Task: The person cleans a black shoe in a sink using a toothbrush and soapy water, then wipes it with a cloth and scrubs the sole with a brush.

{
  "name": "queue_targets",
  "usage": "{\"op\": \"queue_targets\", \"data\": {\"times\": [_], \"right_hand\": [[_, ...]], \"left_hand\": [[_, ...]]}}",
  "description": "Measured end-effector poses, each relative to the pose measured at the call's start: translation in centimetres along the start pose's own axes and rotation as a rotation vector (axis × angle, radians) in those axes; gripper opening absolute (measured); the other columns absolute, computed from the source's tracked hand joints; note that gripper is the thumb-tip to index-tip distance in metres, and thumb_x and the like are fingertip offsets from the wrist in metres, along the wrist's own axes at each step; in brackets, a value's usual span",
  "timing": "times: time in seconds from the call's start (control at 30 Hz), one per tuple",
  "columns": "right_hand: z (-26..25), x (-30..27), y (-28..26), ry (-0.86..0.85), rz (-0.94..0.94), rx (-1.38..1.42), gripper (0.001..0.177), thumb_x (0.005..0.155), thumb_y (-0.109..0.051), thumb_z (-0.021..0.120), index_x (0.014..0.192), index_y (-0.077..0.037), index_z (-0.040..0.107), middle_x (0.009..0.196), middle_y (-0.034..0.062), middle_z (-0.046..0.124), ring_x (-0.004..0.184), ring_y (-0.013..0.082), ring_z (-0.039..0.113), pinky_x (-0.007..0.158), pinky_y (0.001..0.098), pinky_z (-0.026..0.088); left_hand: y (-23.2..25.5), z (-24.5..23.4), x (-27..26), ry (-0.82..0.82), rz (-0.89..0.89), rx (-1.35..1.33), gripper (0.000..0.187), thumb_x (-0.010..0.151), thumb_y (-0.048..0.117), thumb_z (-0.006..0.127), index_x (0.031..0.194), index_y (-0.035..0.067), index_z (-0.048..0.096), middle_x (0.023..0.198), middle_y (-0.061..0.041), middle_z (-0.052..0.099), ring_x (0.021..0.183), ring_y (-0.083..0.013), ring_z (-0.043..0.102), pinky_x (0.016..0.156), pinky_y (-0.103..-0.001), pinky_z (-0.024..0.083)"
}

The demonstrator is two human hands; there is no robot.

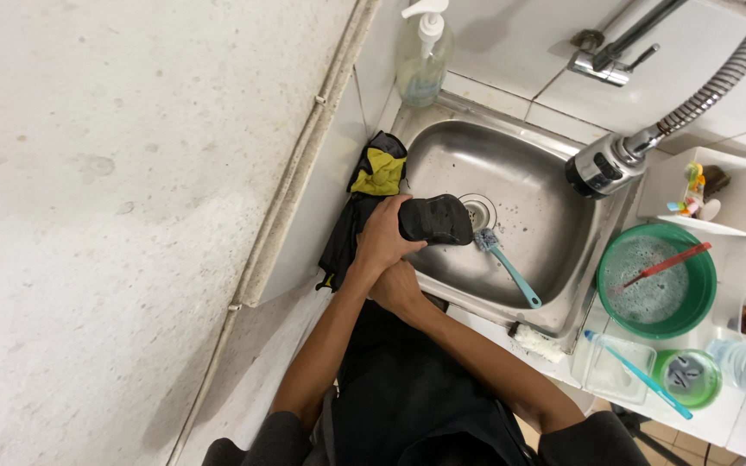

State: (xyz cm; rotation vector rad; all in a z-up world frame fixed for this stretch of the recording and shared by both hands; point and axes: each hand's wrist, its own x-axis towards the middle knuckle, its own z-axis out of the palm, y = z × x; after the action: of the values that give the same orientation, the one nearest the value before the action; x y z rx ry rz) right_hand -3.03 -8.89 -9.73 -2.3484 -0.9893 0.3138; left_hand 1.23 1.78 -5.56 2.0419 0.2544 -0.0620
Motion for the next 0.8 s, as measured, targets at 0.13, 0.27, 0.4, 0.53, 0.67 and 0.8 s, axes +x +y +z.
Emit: {"op": "queue_targets", "data": {"times": [0.13, 0.27, 0.4, 0.53, 0.67, 0.8], "right_hand": [[-0.3, -2.9, 3.5, -0.114, 0.101, -0.027, 0.046, 0.082, -0.035, 0.079, 0.112, -0.009, 0.056, 0.091, 0.0126, 0.065, 0.071, 0.0347, 0.065, 0.063, 0.0487, 0.048], [-4.4, -7.8, 7.9, -0.393, 0.365, 0.136, 0.108, 0.061, -0.047, 0.095, 0.156, -0.012, 0.058, 0.129, 0.0181, 0.079, 0.116, 0.0441, 0.079, 0.1, 0.057, 0.064], [-8.4, -11.6, 14.0, -0.426, 0.554, 0.475, 0.064, 0.057, -0.038, 0.101, 0.114, -0.016, 0.086, 0.09, 0.0057, 0.079, 0.085, 0.0263, 0.078, 0.079, 0.0443, 0.062], [-15.0, -14.0, 14.1, -0.112, 0.623, 1.057, 0.032, 0.073, 0.008, 0.087, 0.102, -0.002, 0.075, 0.093, 0.0079, 0.073, 0.075, 0.0252, 0.078, 0.065, 0.0385, 0.066], [-17.8, -12.6, 17.2, 0.084, 0.863, 0.211, 0.054, 0.081, -0.018, 0.09, 0.13, -0.006, 0.071, 0.119, 0.0234, 0.075, 0.12, 0.0485, 0.075, 0.096, 0.0641, 0.059], [-12.6, -11.1, 22.8, -0.162, 0.946, 0.14, 0.076, 0.087, -0.029, 0.085, 0.159, -0.016, 0.062, 0.146, 0.0234, 0.073, 0.136, 0.0469, 0.07, 0.103, 0.0665, 0.061]], "left_hand": [[1.4, 0.2, -0.1, 0.038, 0.029, 0.094, 0.096, 0.071, 0.046, 0.1, 0.151, 0.013, 0.059, 0.139, -0.02, 0.068, 0.136, -0.0464, 0.064, 0.113, -0.068, 0.051], [1.7, 1.4, -0.7, 0.059, 0.06, 0.092, 0.091, 0.068, 0.04, 0.102, 0.147, 0.02, 0.062, 0.138, -0.013, 0.07, 0.133, -0.044, 0.066, 0.111, -0.067, 0.051], [3.0, 2.2, -0.8, 0.044, 0.089, 0.142, 0.089, 0.071, 0.039, 0.102, 0.148, 0.018, 0.062, 0.135, -0.014, 0.072, 0.131, -0.045, 0.067, 0.11, -0.068, 0.053], [3.5, 3.6, -0.5, 0.118, 0.264, 0.254, 0.092, 0.059, 0.046, 0.102, 0.141, 0.024, 0.068, 0.137, -0.001, 0.075, 0.123, -0.0328, 0.07, 0.101, -0.052, 0.058], [4.1, 4.6, 0.3, 0.088, 0.339, 0.374, 0.091, 0.054, 0.05, 0.099, 0.139, 0.031, 0.07, 0.139, 0.012, 0.075, 0.122, -0.0245, 0.07, 0.095, -0.047, 0.059], [5.7, 5.1, 0.4, 0.066, 0.39, 0.401, 0.09, 0.055, 0.052, 0.097, 0.139, 0.033, 0.07, 0.14, 0.015, 0.075, 0.122, -0.0203, 0.069, 0.093, -0.044, 0.058]]}}
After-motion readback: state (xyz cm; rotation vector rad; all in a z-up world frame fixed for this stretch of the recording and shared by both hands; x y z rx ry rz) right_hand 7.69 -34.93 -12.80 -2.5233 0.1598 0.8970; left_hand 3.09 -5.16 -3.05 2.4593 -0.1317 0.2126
